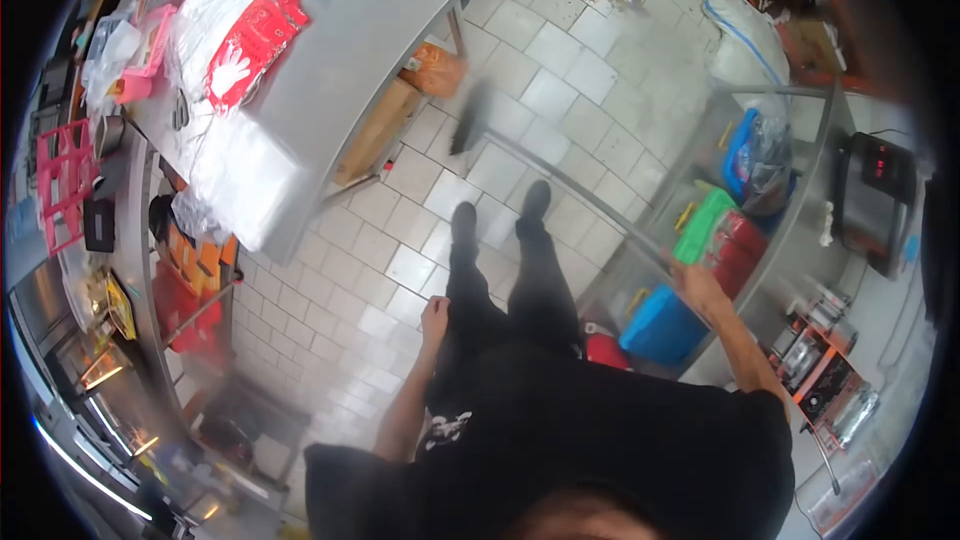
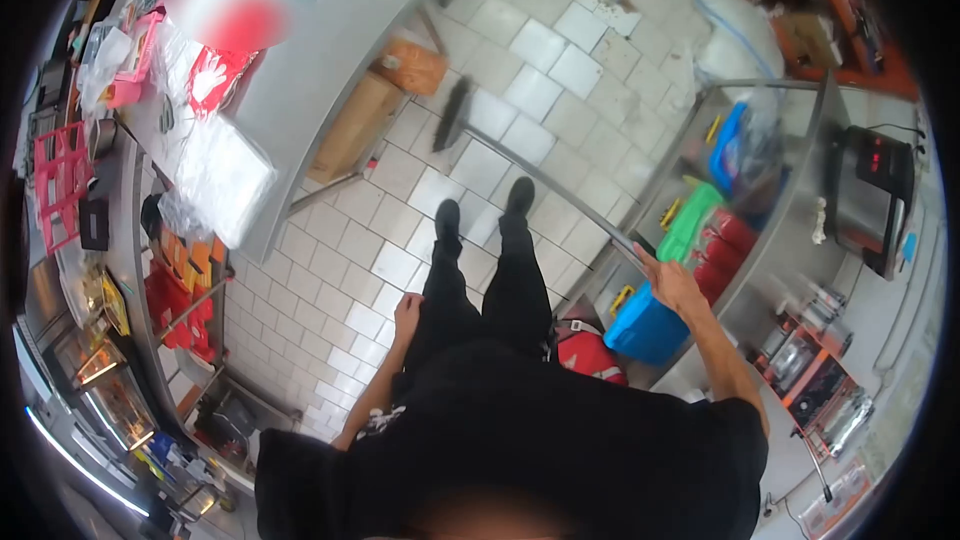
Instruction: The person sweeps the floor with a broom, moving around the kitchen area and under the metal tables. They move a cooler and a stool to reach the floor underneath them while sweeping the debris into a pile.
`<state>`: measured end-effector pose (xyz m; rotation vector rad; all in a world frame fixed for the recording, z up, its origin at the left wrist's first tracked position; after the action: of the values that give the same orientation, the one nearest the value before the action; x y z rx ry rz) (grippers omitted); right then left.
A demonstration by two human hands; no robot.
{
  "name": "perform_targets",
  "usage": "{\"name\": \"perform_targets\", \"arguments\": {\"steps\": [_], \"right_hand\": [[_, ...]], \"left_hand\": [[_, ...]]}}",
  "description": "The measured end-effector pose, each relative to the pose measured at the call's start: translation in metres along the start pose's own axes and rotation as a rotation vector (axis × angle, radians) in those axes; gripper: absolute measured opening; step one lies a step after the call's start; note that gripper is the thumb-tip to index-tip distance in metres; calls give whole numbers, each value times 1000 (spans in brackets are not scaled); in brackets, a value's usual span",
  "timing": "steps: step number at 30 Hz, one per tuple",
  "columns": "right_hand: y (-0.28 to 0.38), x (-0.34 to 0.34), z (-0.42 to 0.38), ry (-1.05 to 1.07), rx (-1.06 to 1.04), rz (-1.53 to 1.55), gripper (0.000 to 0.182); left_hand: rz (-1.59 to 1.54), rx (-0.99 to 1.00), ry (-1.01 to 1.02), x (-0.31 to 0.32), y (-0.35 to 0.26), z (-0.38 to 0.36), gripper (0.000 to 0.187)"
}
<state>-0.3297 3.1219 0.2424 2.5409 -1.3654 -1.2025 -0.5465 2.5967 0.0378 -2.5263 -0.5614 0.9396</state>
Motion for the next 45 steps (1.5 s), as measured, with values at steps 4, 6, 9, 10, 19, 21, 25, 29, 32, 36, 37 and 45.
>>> {"name": "perform_targets", "arguments": {"steps": [4, 6, 9, 10, 19, 21, 25, 29, 32, 36, 37, 45], "right_hand": [[42, -23, 49, 122, -245, -78, 50], [80, -14, 90, 274, -269, -159, 51], [94, 38, 175, 259, -407, -265, 57], [86, 46, 200, 260, -388, -346, 54], [-18, -199, 248, 143, -173, -806, 61], [-30, -258, 253, 13, -155, -870, 58], [-25, -323, 265, -189, -236, -962, 50], [12, -370, 244, -233, -203, -976, 49], [46, -388, 218, -113, -122, -909, 46], [73, -370, 240, -116, -230, -781, 43], [74, -361, 264, -82, -170, -779, 43], [48, -389, 404, 16, -138, -756, 36]], "left_hand": [[-40, -60, -50, 32, -14, -10, 26], [-22, -79, -54, 45, -16, -12, 26], [-183, -140, 6, 62, -21, -20, 29], [-184, -150, -6, 57, -34, -30, 29], [-534, -436, -63, 65, -5, -88, 36], [-568, -448, -36, 82, 6, -96, 37], [-345, -221, -29, 90, -9, -98, 36], [-412, 79, -113, 103, -19, -56, 36], [-363, 125, -68, 98, -39, -20, 37], [-343, 71, 7, 63, -85, 42, 38], [-393, -13, 20, 49, -99, 56, 38], [-485, -147, -180, -69, -251, 111, 33]]}}
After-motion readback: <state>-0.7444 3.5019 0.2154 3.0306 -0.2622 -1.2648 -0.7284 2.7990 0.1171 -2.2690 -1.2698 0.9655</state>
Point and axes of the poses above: each hand's wrist, its own z-axis towards the middle knuckle, its own x-axis out of the palm, y = z × x, the point moved 8 cm from there along z, towards the middle knuckle, and after that the axes turned 11 degrees about z, right-handed, at the moved point
